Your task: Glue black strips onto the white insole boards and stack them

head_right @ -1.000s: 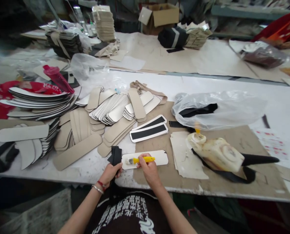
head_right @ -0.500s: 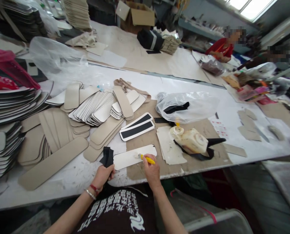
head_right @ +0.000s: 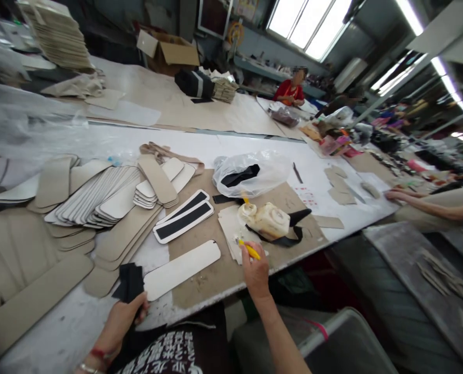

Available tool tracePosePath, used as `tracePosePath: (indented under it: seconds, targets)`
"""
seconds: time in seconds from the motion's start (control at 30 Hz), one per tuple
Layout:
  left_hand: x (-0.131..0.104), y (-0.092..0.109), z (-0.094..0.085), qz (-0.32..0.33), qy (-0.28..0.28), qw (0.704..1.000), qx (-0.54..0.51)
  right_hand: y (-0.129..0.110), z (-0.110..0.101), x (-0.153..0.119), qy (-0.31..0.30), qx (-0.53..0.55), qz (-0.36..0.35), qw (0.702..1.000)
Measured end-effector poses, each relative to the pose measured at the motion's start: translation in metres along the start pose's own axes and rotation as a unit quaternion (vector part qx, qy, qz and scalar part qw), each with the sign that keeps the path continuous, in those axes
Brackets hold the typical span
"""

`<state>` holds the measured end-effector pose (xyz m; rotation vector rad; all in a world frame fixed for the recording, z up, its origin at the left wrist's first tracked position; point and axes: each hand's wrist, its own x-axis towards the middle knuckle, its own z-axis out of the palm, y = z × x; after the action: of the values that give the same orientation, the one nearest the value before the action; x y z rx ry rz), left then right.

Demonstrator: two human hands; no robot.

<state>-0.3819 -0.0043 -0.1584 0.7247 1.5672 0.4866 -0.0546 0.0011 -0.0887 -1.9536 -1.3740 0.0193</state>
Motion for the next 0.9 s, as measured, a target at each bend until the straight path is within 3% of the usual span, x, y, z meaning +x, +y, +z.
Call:
tracePosePath:
  seconds: [0.1, 0.2, 0.4, 0.6, 0.77, 0.9]
  targets:
    - [0.003, 0.002, -0.004, 0.010, 0.011, 0.999, 0.040, 0.018, -0.020, 0.030, 0.026, -0.014, 0.032, 0.999]
    - [0.003, 0.006, -0.003, 0.010, 0.021, 0.997, 0.071, 0.032, -0.022, 0.052, 0.002, -0.017, 0.001, 1.000]
    - [0.002, 0.007, 0.003, 0.004, 0.052, 0.995, 0.082, 0.061, 0.018, 0.069, -0.110, 0.021, -0.103, 0.988]
    - [-0.002, 0.008, 0.005, 0.026, 0.066, 0.992, 0.108, 0.098, 0.041, 0.060, -0.165, -0.017, -0.123, 0.978]
    - [-0.003, 0.009, 0.006, -0.001, 0.085, 0.993, 0.084, 0.091, 0.037, 0.056, -0.142, -0.022, -0.113, 0.983]
    - [0.000, 0.004, 0.005, -0.035, 0.080, 0.994, 0.066, 0.069, 0.019, 0.073, -0.094, 0.001, -0.097, 0.991]
